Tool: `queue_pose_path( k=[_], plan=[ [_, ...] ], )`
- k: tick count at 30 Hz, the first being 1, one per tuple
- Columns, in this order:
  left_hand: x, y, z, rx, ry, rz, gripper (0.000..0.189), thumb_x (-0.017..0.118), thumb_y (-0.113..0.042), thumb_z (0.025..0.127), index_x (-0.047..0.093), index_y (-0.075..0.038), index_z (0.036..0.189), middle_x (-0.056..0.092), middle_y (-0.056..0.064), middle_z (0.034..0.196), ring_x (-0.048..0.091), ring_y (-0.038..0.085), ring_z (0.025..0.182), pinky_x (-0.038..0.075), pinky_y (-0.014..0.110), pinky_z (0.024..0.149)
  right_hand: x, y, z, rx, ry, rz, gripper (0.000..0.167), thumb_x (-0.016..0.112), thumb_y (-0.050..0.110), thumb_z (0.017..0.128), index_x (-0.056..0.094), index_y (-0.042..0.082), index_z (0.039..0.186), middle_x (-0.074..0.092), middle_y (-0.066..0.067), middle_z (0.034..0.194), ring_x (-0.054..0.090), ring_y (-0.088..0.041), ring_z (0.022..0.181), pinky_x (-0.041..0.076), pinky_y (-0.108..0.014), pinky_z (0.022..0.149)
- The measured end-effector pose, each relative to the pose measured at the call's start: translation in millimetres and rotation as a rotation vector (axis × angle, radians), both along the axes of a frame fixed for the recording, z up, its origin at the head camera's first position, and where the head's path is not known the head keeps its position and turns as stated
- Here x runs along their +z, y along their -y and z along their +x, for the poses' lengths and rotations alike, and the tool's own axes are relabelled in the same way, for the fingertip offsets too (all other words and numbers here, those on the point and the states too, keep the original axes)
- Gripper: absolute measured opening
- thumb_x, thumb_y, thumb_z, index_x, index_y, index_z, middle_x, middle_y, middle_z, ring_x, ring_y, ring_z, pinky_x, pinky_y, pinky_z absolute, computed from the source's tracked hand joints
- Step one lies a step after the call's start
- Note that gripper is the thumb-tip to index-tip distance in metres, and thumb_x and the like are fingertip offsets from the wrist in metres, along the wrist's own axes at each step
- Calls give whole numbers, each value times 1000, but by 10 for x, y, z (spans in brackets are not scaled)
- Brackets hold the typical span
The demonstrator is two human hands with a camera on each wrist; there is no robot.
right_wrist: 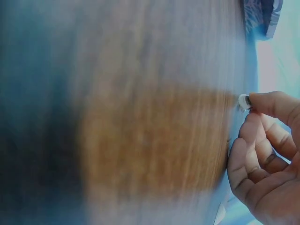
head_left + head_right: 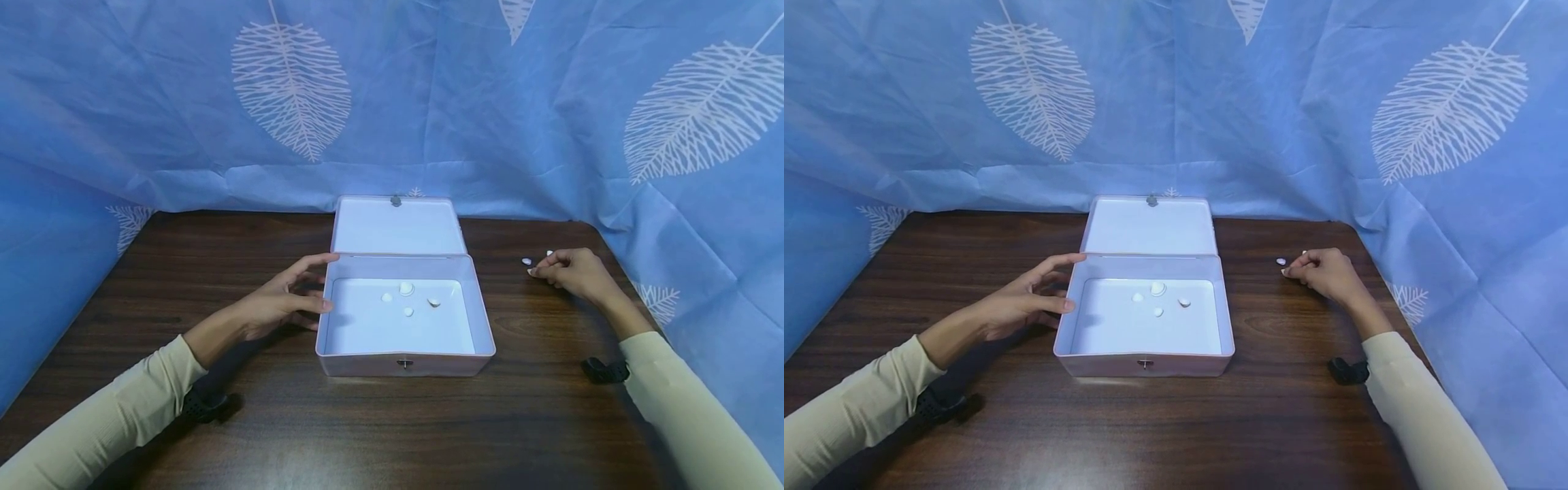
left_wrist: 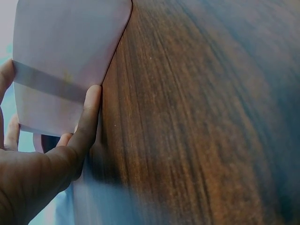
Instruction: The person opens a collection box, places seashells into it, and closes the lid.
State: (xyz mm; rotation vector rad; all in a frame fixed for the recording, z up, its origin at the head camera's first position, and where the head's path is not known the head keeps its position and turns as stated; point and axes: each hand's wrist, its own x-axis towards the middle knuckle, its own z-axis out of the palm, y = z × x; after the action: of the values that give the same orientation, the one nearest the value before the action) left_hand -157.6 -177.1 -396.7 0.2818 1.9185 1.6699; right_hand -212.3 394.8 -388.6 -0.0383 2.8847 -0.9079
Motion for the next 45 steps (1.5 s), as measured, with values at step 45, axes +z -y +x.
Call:
queue_pose_path(
  k=[45],
  plan=[
    [-21, 13, 10, 0, -17, 21, 95, 81, -19, 104, 26, -35, 179, 23, 24, 178, 49, 52, 149, 67, 53, 97, 506, 1017, 303, 199, -146, -292, 20, 83, 28, 105, 86, 8, 111, 78, 4, 92, 68, -21, 82, 55, -28, 70]
  ],
)
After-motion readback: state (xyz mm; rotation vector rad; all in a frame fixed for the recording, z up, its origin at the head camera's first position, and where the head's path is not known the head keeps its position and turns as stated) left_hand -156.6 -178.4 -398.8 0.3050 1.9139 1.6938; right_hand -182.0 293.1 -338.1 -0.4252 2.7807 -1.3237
